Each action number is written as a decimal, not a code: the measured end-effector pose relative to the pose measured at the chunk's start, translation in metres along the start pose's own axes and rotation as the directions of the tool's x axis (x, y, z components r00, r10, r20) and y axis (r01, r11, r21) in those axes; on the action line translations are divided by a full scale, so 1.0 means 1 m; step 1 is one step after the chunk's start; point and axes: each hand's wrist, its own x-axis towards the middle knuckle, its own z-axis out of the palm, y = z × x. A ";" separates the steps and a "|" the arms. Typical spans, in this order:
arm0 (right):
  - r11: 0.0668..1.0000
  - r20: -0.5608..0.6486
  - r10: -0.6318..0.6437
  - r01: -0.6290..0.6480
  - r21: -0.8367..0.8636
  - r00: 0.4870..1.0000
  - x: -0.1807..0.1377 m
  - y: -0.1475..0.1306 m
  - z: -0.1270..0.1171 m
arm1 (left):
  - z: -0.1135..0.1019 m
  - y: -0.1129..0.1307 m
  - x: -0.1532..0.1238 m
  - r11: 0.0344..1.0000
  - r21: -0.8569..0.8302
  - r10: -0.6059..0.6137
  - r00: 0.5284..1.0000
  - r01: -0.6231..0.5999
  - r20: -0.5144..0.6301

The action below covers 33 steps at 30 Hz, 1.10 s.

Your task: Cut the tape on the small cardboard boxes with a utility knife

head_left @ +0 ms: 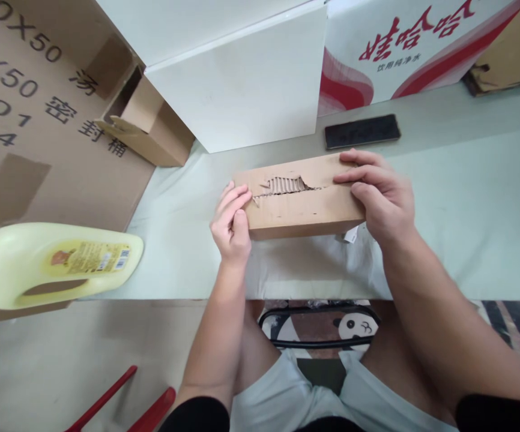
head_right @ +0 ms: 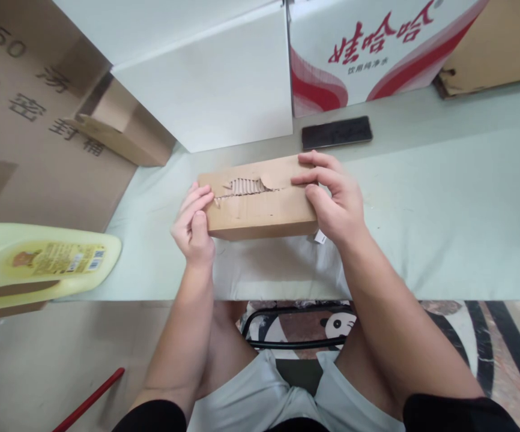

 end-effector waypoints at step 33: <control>0.995 0.069 0.043 -0.049 0.091 0.997 -0.005 0.020 0.000 | -0.023 -0.015 0.005 0.984 0.142 0.064 0.955 -0.109 0.288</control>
